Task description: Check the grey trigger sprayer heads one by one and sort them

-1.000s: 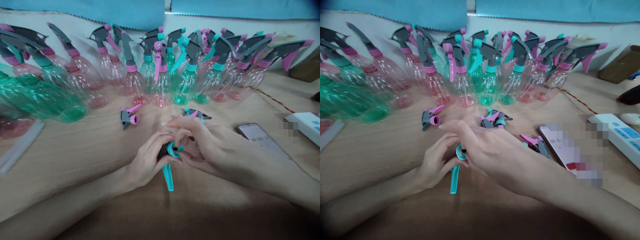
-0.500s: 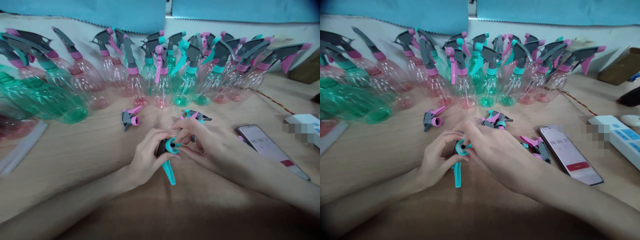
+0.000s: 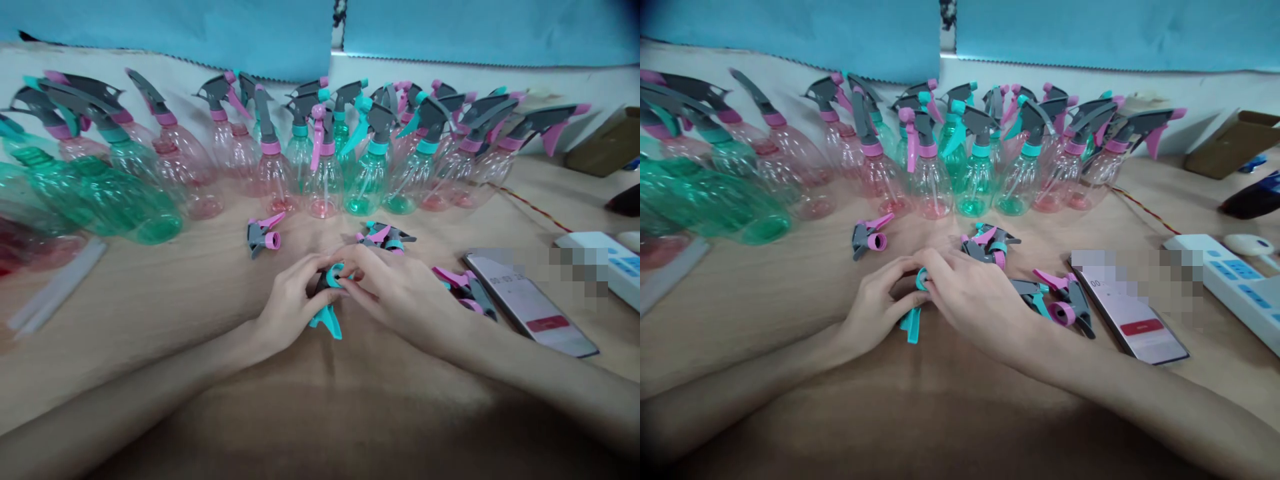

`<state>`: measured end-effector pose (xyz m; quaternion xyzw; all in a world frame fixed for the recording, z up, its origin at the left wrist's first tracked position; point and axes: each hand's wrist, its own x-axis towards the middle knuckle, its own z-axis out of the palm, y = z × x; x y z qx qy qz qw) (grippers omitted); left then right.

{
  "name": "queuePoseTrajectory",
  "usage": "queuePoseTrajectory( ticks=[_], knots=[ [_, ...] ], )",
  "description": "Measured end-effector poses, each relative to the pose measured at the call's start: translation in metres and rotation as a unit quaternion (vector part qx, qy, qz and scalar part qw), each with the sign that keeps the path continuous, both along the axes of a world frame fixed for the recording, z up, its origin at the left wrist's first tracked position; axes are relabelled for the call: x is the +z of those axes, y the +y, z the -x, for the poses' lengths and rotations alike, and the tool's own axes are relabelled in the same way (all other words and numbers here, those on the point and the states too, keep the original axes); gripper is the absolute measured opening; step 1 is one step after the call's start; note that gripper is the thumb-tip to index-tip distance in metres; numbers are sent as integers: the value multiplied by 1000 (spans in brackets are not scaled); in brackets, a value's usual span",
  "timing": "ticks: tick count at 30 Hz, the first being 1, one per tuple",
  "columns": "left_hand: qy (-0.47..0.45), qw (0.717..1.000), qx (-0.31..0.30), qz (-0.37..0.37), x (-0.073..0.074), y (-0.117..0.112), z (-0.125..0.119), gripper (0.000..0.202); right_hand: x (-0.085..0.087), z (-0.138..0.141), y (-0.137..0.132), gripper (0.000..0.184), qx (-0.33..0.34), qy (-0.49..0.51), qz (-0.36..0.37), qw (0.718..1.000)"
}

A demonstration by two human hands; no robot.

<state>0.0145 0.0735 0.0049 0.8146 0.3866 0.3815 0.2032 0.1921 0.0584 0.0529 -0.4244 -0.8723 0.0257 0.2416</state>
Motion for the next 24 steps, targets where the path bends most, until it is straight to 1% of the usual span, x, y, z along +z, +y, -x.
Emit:
queuePoseTrajectory(
  ticks=[3,6,9,12,15,16,19,21,22,24],
  knots=[
    [40,999,-18,5,5,-1,0,29,7,-10,4,21,31,-17,40,999],
    [95,995,-24,13,14,-4,3,27,11,-20,8,23,66,-4,33,997],
    [168,984,-39,35,22,-8,15,22,12,-25,9,28,92,0,34,995],
    [233,971,-29,45,29,-12,41,24,15,-25,7,29,86,-18,32,996],
    [288,956,2,57,37,-15,78,24,20,-25,6,27,64,-29,38,997],
    [300,952,3,63,41,-16,90,23,21,-26,6,28,60,-32,39,997],
    [365,930,27,46,52,-18,121,27,21,-28,9,28,48,-38,14,998],
    [399,915,49,18,57,-16,136,28,21,-30,10,28,35,-37,-1,999],
    [409,910,63,3,57,-14,143,28,21,-32,10,29,24,-35,-3,999],
    [405,910,86,-19,56,-6,154,28,24,-36,9,33,-7,-33,3,999]
  ],
)
